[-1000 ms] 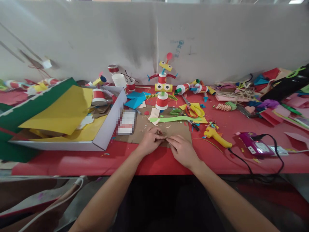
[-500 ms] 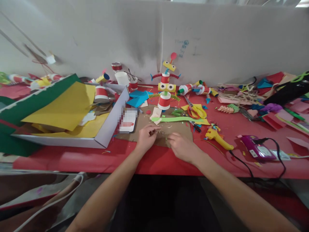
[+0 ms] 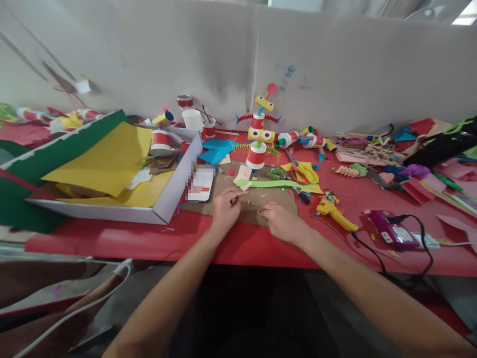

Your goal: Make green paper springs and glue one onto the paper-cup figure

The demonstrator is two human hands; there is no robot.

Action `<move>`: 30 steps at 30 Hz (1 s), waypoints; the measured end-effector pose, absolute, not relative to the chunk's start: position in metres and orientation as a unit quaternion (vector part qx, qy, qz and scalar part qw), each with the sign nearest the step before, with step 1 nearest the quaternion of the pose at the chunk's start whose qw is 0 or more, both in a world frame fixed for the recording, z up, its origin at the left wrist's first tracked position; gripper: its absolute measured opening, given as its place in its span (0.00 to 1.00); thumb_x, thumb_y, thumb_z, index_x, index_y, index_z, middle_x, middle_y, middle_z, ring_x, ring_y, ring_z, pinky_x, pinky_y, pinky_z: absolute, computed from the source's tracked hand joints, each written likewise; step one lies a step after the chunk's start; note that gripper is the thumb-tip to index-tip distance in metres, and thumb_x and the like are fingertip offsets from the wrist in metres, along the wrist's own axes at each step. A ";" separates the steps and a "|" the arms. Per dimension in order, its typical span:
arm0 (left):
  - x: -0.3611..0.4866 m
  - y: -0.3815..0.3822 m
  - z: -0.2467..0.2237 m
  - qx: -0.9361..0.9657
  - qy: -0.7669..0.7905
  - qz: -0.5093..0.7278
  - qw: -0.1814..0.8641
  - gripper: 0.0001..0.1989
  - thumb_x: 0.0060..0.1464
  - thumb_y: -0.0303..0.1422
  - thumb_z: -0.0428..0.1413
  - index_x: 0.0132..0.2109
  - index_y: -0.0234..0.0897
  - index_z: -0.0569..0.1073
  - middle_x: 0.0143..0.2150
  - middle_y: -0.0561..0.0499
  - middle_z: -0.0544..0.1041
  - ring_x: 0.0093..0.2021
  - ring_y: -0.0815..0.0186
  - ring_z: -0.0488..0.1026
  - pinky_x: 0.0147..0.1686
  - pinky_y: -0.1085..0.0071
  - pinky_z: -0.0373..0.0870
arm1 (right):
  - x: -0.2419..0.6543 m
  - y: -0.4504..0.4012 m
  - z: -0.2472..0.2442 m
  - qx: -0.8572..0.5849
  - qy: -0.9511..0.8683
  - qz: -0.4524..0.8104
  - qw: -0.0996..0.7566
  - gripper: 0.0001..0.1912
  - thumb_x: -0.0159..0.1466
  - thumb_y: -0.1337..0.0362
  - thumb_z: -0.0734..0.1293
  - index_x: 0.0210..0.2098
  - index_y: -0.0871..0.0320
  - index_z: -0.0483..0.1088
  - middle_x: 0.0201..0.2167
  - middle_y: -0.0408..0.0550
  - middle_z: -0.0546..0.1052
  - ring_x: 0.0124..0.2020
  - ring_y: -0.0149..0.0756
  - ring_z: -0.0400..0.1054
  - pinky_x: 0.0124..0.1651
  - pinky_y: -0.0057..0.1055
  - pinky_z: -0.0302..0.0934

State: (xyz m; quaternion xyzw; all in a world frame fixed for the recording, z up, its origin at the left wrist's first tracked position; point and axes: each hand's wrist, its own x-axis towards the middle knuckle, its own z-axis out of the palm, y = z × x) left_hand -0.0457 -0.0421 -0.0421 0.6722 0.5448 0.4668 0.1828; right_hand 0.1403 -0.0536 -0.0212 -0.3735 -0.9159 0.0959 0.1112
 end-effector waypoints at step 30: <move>-0.027 -0.018 0.009 0.490 0.437 0.474 0.587 0.22 0.36 0.23 0.62 0.43 0.35 0.75 0.37 0.46 0.77 0.36 0.65 0.73 0.34 0.70 0.69 | 0.136 -0.003 -0.004 -0.416 -0.640 0.424 0.489 0.12 0.57 0.63 0.67 0.40 0.55 0.65 0.35 0.44 0.73 0.37 0.34 0.68 0.41 0.32 0.62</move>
